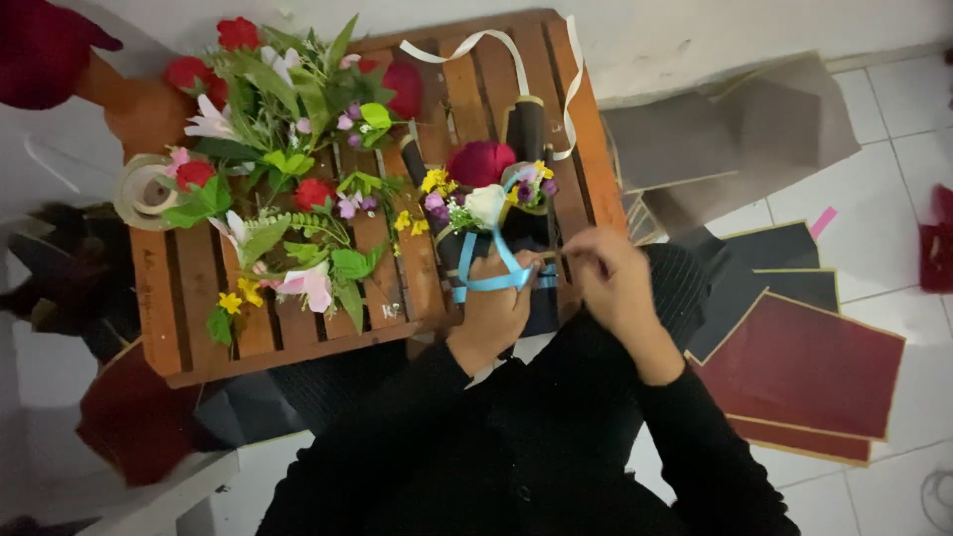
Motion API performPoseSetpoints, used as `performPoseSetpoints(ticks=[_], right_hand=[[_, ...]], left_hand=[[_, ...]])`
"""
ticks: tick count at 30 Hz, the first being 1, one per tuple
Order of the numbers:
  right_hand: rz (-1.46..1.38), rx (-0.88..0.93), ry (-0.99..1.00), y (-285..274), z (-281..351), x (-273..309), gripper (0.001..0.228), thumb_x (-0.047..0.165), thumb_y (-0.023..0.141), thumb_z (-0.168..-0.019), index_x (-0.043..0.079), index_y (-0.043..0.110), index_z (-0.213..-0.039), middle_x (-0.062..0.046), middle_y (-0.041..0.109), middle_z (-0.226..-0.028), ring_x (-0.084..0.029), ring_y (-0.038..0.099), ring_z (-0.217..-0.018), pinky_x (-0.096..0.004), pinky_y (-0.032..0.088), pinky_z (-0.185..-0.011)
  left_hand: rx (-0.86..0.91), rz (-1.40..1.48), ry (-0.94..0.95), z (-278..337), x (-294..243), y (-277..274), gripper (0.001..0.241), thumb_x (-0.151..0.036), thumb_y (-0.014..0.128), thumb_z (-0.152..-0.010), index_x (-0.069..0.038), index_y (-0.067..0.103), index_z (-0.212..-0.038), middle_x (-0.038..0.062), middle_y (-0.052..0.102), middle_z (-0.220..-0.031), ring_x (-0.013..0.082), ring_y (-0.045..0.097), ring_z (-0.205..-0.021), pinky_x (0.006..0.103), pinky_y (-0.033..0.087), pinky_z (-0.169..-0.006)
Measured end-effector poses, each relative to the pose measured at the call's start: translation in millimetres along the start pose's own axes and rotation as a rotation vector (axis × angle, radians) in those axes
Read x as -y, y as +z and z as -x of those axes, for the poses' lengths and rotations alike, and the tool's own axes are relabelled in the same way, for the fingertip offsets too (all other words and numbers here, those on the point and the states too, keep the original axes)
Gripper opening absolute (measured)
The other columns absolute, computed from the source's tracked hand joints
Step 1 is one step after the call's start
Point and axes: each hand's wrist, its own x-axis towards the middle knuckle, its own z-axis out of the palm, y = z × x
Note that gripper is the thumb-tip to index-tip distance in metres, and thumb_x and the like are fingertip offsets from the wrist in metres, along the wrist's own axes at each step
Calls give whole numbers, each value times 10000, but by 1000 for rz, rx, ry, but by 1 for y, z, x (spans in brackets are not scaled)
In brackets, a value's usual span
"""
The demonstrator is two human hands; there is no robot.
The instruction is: Arranging various flowers into a small bouquet and securing it with a blue ribbon.
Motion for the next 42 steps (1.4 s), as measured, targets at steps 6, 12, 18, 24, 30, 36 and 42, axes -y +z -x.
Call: performPoseSetpoints(ticks=[6, 12, 18, 24, 30, 36, 42], right_hand=[[-151, 80, 1, 16, 23, 1, 243, 16, 738, -843, 45, 749, -1084, -127, 710, -1116, -367, 694, -963, -461, 549, -846], [-190, 62, -45, 26, 17, 0, 151, 74, 720, -869, 25, 643, -990, -143, 602, -1077, -304, 593, -787, -435, 524, -753], [-17, 78, -96, 18, 11, 39, 176, 47, 701, -869, 35, 662, -1040, -146, 584, -1124, -321, 605, -752, -470, 537, -754], [32, 36, -175, 32, 14, 23, 131, 90, 733, -808, 92, 694, -933, -74, 558, -983, -284, 540, -785, -379, 458, -748], [70, 67, -213, 42, 11, 33, 132, 74, 709, -770, 45, 610, -852, -133, 492, -839, -380, 480, -722, -453, 401, -648], [-6, 110, -182, 43, 5, 32, 119, 70, 688, -787, 40, 642, -892, -128, 567, -910, -343, 541, -776, -419, 442, -706], [-87, 175, -147, 47, 5, 30, 133, 65, 667, -803, 35, 674, -932, -122, 642, -981, -306, 603, -830, -385, 482, -764]], left_hand=[[-33, 150, -12, -12, -25, -14, 220, -149, 583, -1033, -40, 640, -849, 180, 654, -696, 315, 595, -624, 378, 506, -678], [-150, 33, 152, -13, -21, -9, 194, -122, 605, -997, -85, 621, -808, 151, 608, -658, 218, 403, -480, 294, 370, -511], [-162, 78, 234, -24, -43, -32, 220, -27, 552, -998, 0, 569, -780, 153, 531, -590, 239, 344, -453, 311, 345, -488], [-219, -123, 264, -25, -48, -41, 165, -79, 459, -1006, -109, 566, -884, 6, 491, -947, 137, 439, -755, 311, 409, -714], [-300, -177, 265, -37, -49, -29, 186, -24, 369, -974, -111, 483, -857, 83, 509, -1178, 244, 516, -1039, 440, 447, -890], [68, 27, 62, -16, -30, -11, 188, -99, 539, -838, -74, 542, -1024, 248, 314, -1520, 467, 199, -1469, 642, 135, -1091], [31, -46, 124, -9, -47, -12, 156, -131, 487, -842, -60, 562, -958, 251, 400, -1470, 452, 289, -1452, 665, 179, -1109]])
